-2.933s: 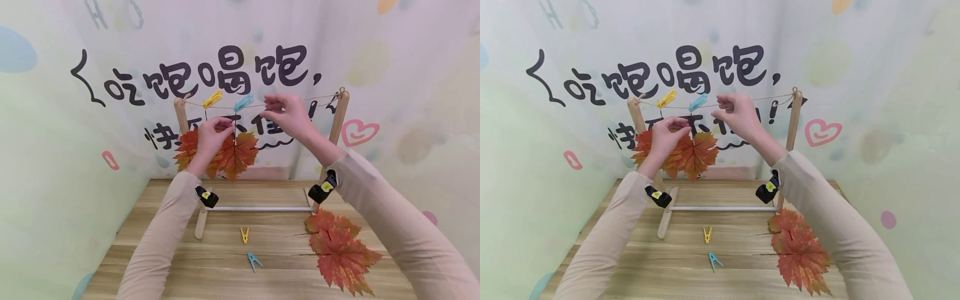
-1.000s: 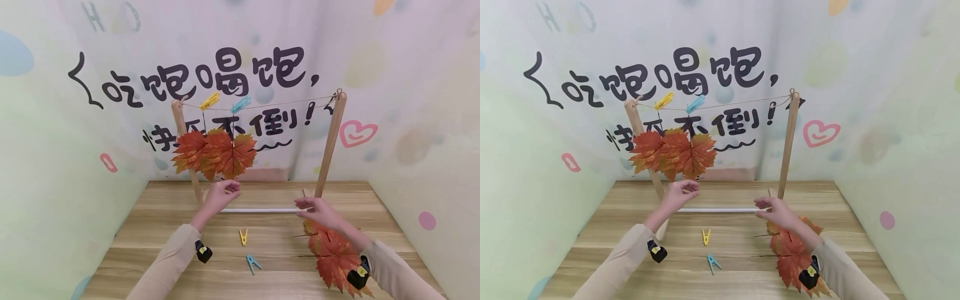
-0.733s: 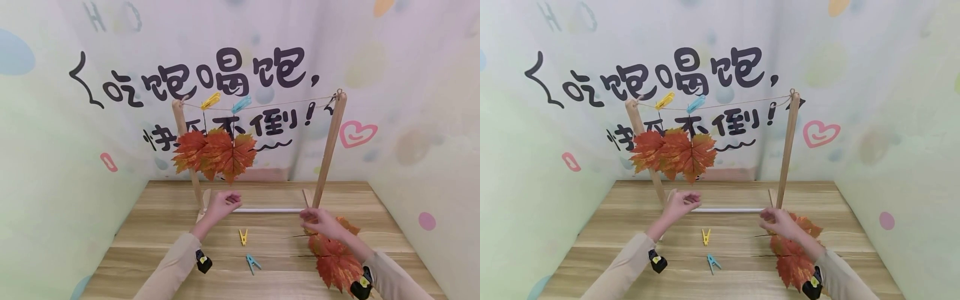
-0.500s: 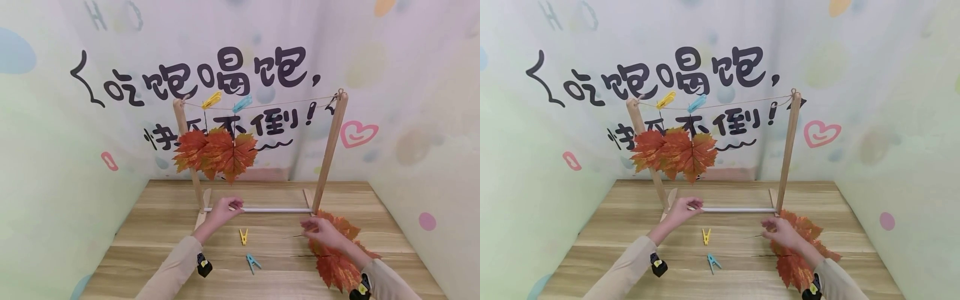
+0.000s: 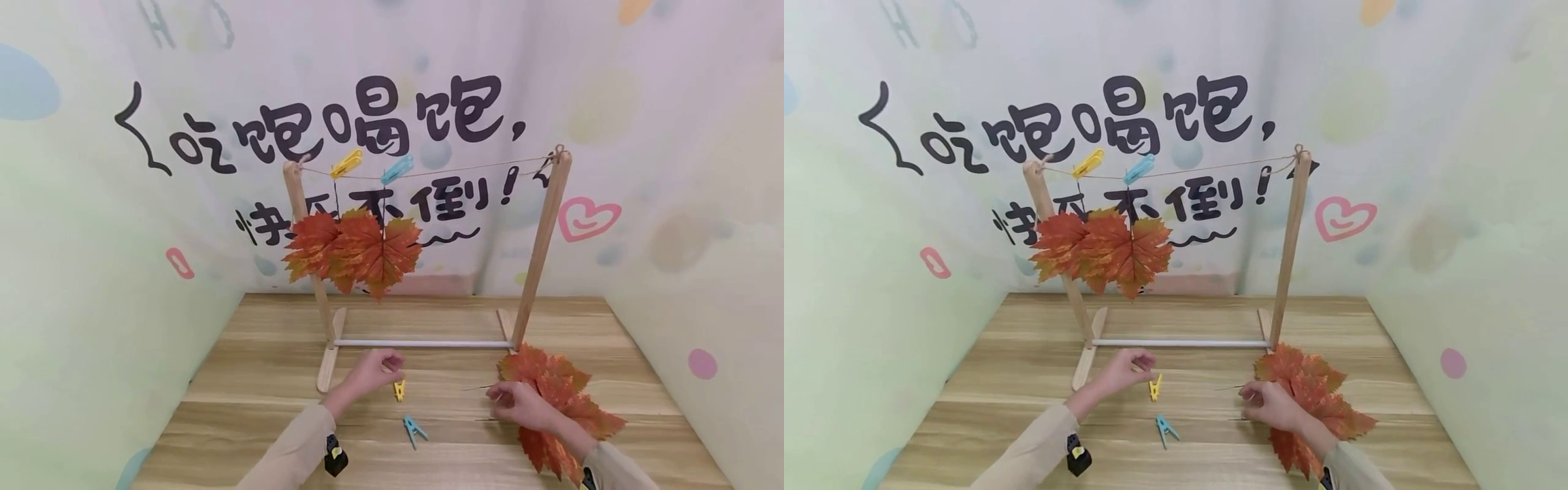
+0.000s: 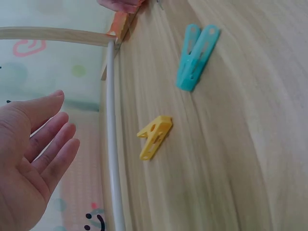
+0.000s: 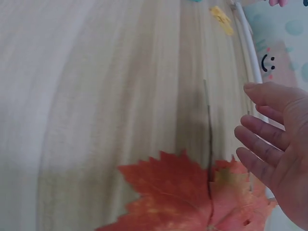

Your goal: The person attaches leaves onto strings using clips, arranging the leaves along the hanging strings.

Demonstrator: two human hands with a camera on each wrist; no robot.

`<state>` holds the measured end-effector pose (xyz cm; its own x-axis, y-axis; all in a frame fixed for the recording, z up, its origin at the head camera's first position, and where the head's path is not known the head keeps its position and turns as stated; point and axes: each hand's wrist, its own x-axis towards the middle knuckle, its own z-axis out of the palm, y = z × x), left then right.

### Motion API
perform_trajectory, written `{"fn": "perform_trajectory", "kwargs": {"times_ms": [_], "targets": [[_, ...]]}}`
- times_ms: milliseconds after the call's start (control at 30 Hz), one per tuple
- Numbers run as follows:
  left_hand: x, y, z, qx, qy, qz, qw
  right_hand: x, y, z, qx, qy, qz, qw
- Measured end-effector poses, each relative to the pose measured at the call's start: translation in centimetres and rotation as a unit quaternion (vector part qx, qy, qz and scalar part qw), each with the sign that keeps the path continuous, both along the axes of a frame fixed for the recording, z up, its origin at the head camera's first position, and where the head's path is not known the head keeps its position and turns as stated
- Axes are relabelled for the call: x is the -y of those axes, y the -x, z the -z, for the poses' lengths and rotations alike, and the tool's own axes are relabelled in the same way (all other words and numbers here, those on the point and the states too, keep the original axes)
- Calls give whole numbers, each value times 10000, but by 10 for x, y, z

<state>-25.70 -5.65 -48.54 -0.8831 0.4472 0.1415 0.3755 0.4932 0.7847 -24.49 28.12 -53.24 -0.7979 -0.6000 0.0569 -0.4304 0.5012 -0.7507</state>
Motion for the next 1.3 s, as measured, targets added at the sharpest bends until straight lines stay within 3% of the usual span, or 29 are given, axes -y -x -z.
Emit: {"fn": "perform_trajectory", "kwargs": {"times_ms": [300,667,833,1000,1200,1300], "targets": [[-4,-5,16,219,-207,-44,9995,2,-8,13,-309,184,-127,9993],[-8,-17,36,408,-183,57,9990,1,-11,25,-323,-225,-13,9992],[-9,-22,40,536,-181,63,9984,-1,-10,28,-430,-242,-67,9988],[-10,-25,45,480,-62,79,9988,-2,-9,29,-424,-414,-126,9982],[-12,-29,50,447,-15,127,9989,0,-9,27,-705,-576,-310,9954],[-13,-30,51,453,76,112,9989,0,-10,23,-532,-508,-289,9969]]}}
